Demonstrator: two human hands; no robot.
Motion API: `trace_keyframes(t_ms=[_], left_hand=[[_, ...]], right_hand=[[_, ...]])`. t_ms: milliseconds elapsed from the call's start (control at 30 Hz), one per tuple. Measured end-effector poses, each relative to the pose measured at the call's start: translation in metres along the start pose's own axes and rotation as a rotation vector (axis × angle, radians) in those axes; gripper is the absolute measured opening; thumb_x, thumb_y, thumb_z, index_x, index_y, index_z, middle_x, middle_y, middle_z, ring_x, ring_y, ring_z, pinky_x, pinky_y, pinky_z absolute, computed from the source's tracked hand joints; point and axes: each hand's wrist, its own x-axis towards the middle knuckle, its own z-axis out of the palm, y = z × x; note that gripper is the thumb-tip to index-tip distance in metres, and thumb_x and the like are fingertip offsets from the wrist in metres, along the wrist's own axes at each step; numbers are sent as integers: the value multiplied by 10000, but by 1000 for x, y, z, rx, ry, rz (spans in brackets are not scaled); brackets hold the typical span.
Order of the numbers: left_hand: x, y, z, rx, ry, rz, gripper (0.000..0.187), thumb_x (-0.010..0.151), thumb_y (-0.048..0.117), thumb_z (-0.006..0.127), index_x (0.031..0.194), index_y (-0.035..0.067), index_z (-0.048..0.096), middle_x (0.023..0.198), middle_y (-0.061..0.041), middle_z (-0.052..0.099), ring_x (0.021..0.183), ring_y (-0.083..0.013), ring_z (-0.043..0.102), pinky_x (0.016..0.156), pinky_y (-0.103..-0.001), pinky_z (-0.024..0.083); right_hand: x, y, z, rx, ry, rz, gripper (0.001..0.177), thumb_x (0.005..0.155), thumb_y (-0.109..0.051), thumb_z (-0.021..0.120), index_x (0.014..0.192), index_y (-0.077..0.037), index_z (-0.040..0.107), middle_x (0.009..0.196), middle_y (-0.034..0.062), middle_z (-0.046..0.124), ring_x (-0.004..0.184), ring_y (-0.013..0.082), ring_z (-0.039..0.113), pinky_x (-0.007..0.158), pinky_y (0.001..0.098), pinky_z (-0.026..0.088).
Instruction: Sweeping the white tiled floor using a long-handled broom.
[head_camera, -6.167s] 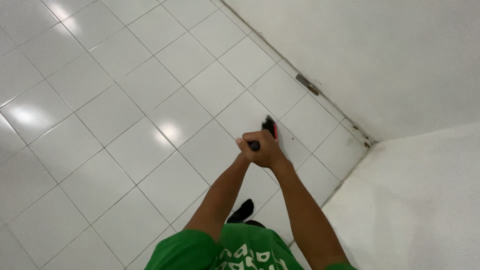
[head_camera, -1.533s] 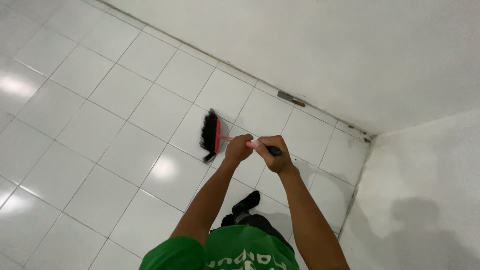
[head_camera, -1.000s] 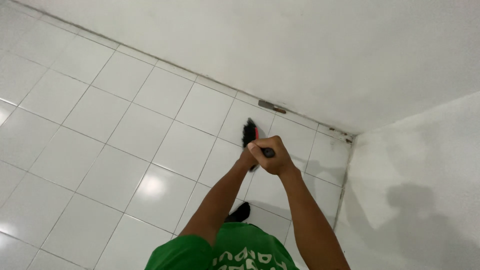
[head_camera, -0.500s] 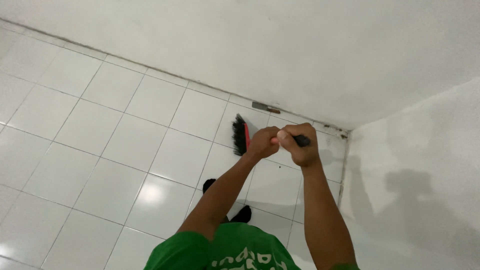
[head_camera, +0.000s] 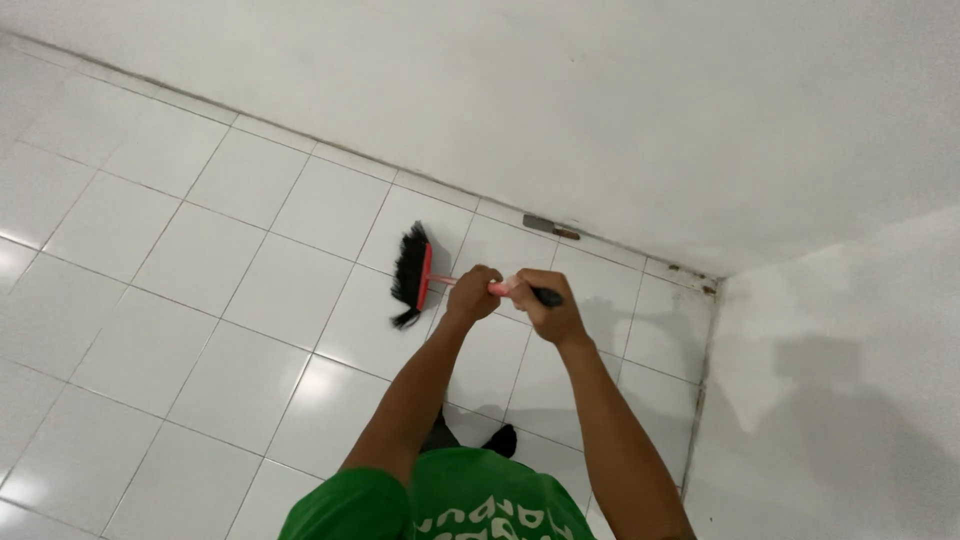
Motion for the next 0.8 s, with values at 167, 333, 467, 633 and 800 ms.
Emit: trace_keyframes(t_ms=[167,333,467,633,800], left_hand=[[9,-24,21,3,-102,-115,229,801,144,680,1025,124,723,1031,-139,709,1013,-380,667,792,-501,529],[31,9,28,68,-375,-145,181,886,163,595,1010,142,725,1015,-129,759,978,-364,709,826,-510,556],[39,24,50,-60,-397,-114,190,931,228,582,1005,134,730,1045,-152,751,995,-390,683,843,-512,538],[48,-24,126,-197,-415,159,228,867,269,703,1014,95,721,1061,-159,730,1003,-341,683,806,-471,545],[47,-14,108,-805,-196,270,161,950,254,662,980,97,646,940,-30,685,888,-197,664,746,-367,540]], right_hand=[[6,6,6,-108,50,74,300,963,-83,554,672,-13,558,586,1,496,556,84,412,517,286,344],[14,-8,-8,-46,157,73,372,966,-79,564,609,-16,480,569,-3,473,551,82,400,518,286,331],[21,-27,-4,-118,181,64,422,971,-98,598,582,-28,449,545,-8,427,543,74,380,519,300,366],[33,-31,13,-404,126,70,469,988,-140,630,574,-21,445,494,11,391,503,94,313,492,332,270],[46,-34,19,-462,11,1,467,972,-156,689,593,-26,450,507,21,370,497,98,323,479,309,280]])
